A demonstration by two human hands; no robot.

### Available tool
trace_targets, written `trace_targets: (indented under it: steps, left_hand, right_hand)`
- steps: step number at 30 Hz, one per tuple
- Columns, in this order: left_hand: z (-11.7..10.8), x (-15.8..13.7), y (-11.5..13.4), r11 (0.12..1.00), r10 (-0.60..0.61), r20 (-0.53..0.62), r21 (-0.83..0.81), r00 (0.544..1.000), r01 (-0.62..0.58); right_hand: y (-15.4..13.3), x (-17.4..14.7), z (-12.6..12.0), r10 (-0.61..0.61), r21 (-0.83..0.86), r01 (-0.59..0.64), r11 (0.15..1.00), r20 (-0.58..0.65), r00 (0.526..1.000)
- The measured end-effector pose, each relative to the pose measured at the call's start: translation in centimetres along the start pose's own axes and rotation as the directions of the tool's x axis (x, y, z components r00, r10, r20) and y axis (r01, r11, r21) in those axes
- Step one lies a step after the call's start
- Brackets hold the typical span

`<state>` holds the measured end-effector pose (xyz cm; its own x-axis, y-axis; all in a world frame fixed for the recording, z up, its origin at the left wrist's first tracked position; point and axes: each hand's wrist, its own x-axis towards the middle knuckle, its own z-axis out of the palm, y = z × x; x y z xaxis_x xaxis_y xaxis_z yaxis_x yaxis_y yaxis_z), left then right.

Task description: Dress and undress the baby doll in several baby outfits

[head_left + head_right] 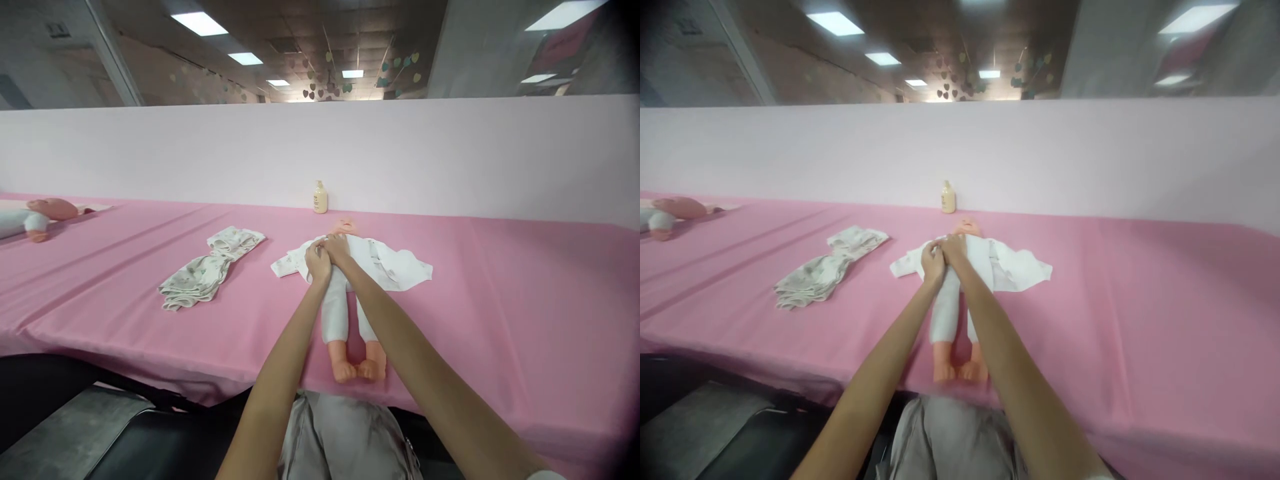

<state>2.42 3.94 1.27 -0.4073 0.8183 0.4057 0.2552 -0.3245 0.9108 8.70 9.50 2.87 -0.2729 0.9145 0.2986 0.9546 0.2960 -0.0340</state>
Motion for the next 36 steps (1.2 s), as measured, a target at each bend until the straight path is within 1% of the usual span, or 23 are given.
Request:
trace_targets:
  steps: [1,2,4,6,9,11,14,18,23,26,31,36]
  left_hand:
    - [0.7,1.7,-1.4,0.99,-0.064,0.027,0.125,0.998,0.06]
    - [1.0,3.0,-2.5,0.984,-0.087,0.042,0.161,0.995,0.079]
    - [0.9,4.5,-4.2,0.974,-0.068,0.076,0.219,0.995,0.05]
    - [0.3,4.8,-5.1,0.934,-0.046,0.114,0.357,0.992,0.003]
    - [-0.3,4.6,-5.7,0.855,-0.07,0.119,0.519,0.99,-0.002]
    - [-0.4,4.6,-5.8,0.798,-0.06,0.103,0.602,0.993,-0.014]
    - [-0.6,4.8,-6.0,0.715,-0.015,0.099,0.696,0.995,-0.059]
    - [-2.4,5.4,-6.5,0.64,0.019,0.131,0.76,0.991,-0.113]
    - [-4.9,5.6,-7.1,0.594,-0.057,0.083,0.804,0.995,-0.033]
    - [-5.4,5.2,-6.9,0.603,-0.033,0.097,0.796,0.995,-0.058]
    - [-5.6,4.9,-7.1,0.664,0.002,0.152,0.739,0.988,-0.115]
    - [-5.8,5.0,-7.3,0.682,0.024,0.155,0.72,0.988,-0.129]
  right_hand:
    - [-0.1,-0.1,0.1,-0.016,-0.009,0.016,1.0,0.003,1.0]
    - [-0.1,-0.1,0.2,-0.025,-0.014,0.025,1.0,0.006,1.0]
    - [-0.1,0.0,0.3,-0.036,-0.019,0.037,0.999,0.018,0.999]
    - [-0.2,0.1,0.4,-0.038,-0.022,0.038,0.999,0.035,0.999]
    - [-0.6,0.0,0.5,-0.014,-0.022,0.015,1.0,0.059,0.998]
    - [-0.9,-0.2,0.6,0.003,-0.022,-0.001,1.0,0.07,0.998]
    - [-1.3,-0.6,0.8,0.014,-0.023,-0.012,1.0,0.063,0.998]
    - [-1.4,-0.8,0.8,0.013,-0.031,-0.011,0.999,0.083,0.996]
    - [-1.7,-0.3,0.9,0.062,-0.082,-0.053,0.995,0.118,0.991]
    - [-2.5,0.2,1.3,0.085,-0.102,-0.072,0.992,0.128,0.988]
    - [-4.7,1.0,2.2,0.113,-0.145,-0.097,0.985,0.1,0.989]
    - [-5.6,1.5,3.2,0.047,-0.138,-0.037,0.99,0.066,0.997]
